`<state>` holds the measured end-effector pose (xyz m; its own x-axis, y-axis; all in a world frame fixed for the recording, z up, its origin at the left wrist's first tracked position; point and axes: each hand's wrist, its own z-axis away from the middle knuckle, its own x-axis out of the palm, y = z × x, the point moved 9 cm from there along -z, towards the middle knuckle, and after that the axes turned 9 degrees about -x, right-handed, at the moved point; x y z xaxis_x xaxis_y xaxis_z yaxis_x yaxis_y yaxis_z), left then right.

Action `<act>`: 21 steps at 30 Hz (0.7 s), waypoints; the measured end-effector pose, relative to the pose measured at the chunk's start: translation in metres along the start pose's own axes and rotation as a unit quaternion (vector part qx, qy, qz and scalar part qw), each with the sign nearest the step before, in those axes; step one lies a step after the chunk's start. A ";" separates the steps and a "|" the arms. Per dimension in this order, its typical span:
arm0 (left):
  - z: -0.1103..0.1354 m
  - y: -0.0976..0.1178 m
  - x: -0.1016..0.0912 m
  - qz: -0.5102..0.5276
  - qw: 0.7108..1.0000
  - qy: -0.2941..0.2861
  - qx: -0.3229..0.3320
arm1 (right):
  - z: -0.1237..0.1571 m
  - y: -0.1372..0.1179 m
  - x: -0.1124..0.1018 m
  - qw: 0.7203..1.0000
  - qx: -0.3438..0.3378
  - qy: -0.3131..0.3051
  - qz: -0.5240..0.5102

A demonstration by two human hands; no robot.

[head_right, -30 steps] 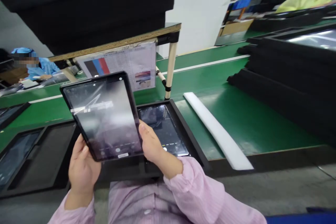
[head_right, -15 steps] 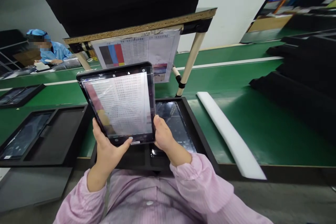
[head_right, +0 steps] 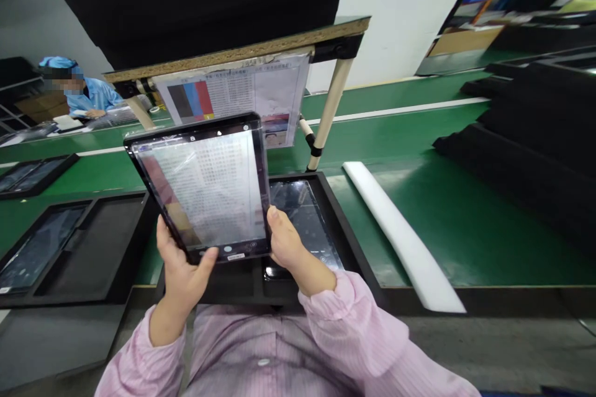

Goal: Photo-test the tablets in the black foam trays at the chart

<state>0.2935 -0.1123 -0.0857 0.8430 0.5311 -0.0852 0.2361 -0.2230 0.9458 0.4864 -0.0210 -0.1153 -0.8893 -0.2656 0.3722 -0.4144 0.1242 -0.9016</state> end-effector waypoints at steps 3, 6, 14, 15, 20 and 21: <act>-0.007 -0.022 -0.007 0.214 0.967 -0.026 -0.132 | 0.006 -0.013 0.006 0.999 -0.028 -0.045 0.012; -0.005 -0.046 -0.009 0.321 0.906 -0.029 -0.273 | 0.013 -0.050 0.017 0.985 -0.114 -0.104 0.079; 0.012 -0.057 0.002 0.366 0.865 -0.055 -0.338 | 0.009 -0.134 0.046 0.886 -0.280 -0.209 0.303; 0.013 -0.058 0.003 0.369 0.864 -0.054 -0.339 | 0.007 -0.138 0.046 0.877 -0.287 -0.209 0.325; 0.015 -0.061 0.010 0.370 0.861 -0.063 -0.343 | 0.001 -0.141 0.039 0.859 -0.298 -0.177 0.378; 0.017 -0.062 0.012 0.368 0.860 -0.064 -0.347 | 0.001 -0.141 0.038 0.856 -0.306 -0.171 0.381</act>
<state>0.2966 -0.1059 -0.1507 0.6971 0.3504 0.6255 -0.6928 0.1045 0.7135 0.5111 -0.0497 0.0256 -0.8807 -0.1364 -0.4537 0.1441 0.8351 -0.5309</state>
